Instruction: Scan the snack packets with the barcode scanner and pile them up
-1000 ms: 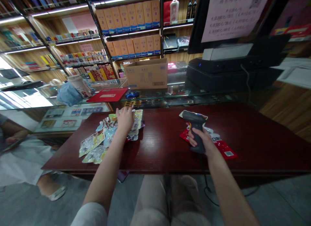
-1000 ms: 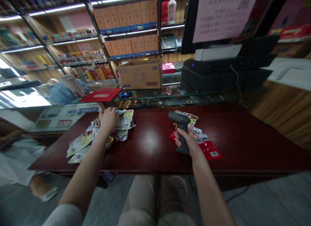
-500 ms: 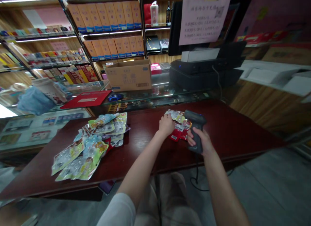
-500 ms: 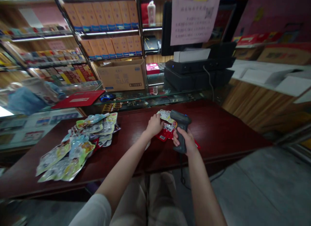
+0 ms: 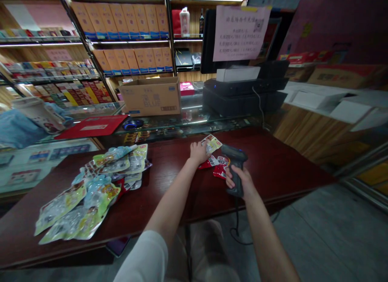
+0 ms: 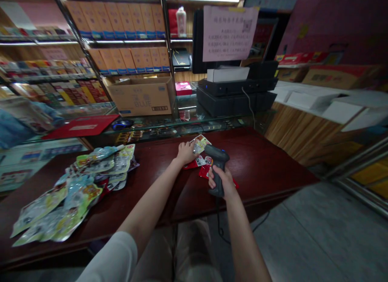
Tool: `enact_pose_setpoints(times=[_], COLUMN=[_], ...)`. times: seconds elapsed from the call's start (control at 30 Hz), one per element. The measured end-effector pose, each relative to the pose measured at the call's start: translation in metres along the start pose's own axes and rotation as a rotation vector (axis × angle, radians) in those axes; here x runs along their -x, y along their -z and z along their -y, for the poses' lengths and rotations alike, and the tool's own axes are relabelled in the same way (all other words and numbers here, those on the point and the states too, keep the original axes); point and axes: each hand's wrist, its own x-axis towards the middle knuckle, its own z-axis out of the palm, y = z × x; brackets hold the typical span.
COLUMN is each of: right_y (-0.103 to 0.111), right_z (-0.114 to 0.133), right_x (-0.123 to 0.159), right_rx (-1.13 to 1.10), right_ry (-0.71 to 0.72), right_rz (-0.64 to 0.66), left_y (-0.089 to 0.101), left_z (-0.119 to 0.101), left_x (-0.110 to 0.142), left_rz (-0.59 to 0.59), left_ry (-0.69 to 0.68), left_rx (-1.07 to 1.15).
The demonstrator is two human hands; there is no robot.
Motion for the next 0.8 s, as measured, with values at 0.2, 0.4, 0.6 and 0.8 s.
enact_pose_setpoints(times=[0.2,0.4,0.6,0.8], right_y=[0.000,0.000,-0.003,-0.005], right_z=[0.000,0.000,0.000,0.000], right_x=[-0.001,-0.003,-0.002,0.000], right_rx=[0.004,0.021,0.031,0.063], right_ry=[-0.002,0.005,-0.012,-0.019], right_rz=[-0.009,-0.026,-0.035,-0.034], left_y=[0.001,0.004,0.009,0.009], left_z=[0.015,0.037,0.054,0.045], left_x=[-0.011,-0.024,-0.025,-0.001], left_rz=[-0.106,-0.036,-0.181,-0.372], left_ry=[0.207,0.372,0.381,0.231], left_rx=[0.097,0.477,0.825,1.514])
